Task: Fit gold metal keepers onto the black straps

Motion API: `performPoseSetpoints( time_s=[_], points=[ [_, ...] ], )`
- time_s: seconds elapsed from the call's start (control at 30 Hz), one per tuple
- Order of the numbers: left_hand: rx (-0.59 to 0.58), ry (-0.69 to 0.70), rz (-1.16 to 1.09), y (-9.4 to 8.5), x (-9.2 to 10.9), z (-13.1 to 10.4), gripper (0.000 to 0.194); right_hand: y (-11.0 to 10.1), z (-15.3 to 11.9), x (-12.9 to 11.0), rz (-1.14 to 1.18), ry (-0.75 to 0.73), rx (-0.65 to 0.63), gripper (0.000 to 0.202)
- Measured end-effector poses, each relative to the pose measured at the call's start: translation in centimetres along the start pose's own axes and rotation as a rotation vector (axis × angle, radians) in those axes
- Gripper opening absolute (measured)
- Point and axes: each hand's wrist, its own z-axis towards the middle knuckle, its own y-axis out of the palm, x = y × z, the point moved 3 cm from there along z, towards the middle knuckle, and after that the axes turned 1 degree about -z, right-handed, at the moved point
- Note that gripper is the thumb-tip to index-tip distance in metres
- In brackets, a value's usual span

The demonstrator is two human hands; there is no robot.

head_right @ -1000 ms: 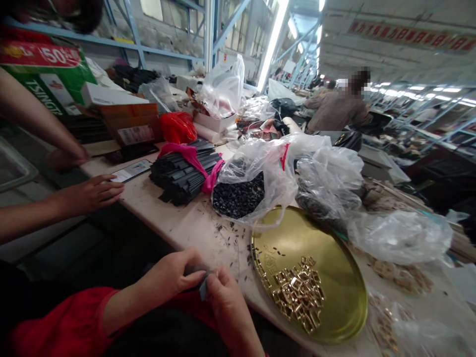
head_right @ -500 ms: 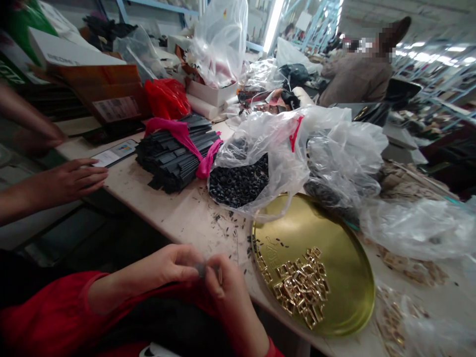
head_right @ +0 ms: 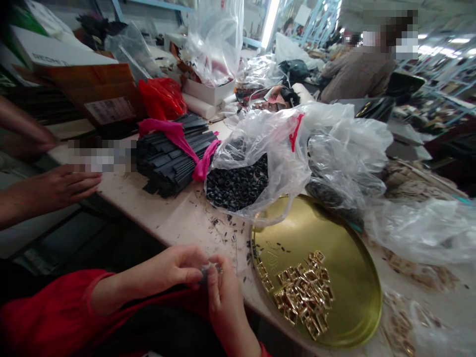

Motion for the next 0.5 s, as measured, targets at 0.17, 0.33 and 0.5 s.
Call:
performPoseSetpoints(
  time_s=[0.17, 0.33, 0.5],
  points=[
    [-0.095, 0.037, 0.305, 0.1, 0.7, -0.3, 0.016, -0.1, -0.4, -0.4, 0.082, 0.028, 0.061, 0.033],
    [-0.126, 0.138, 0.586, 0.2, 1.7, -0.9, 0.032, 0.3, -0.2, -0.7, 0.097, -0.017, 0.05, 0.036],
    [0.269, 0.336, 1.0, -0.9, 1.3, 2.2, 0.024, -1.0, 3.7, 0.1, -0.26, -0.153, 0.197, 0.029]
  ],
)
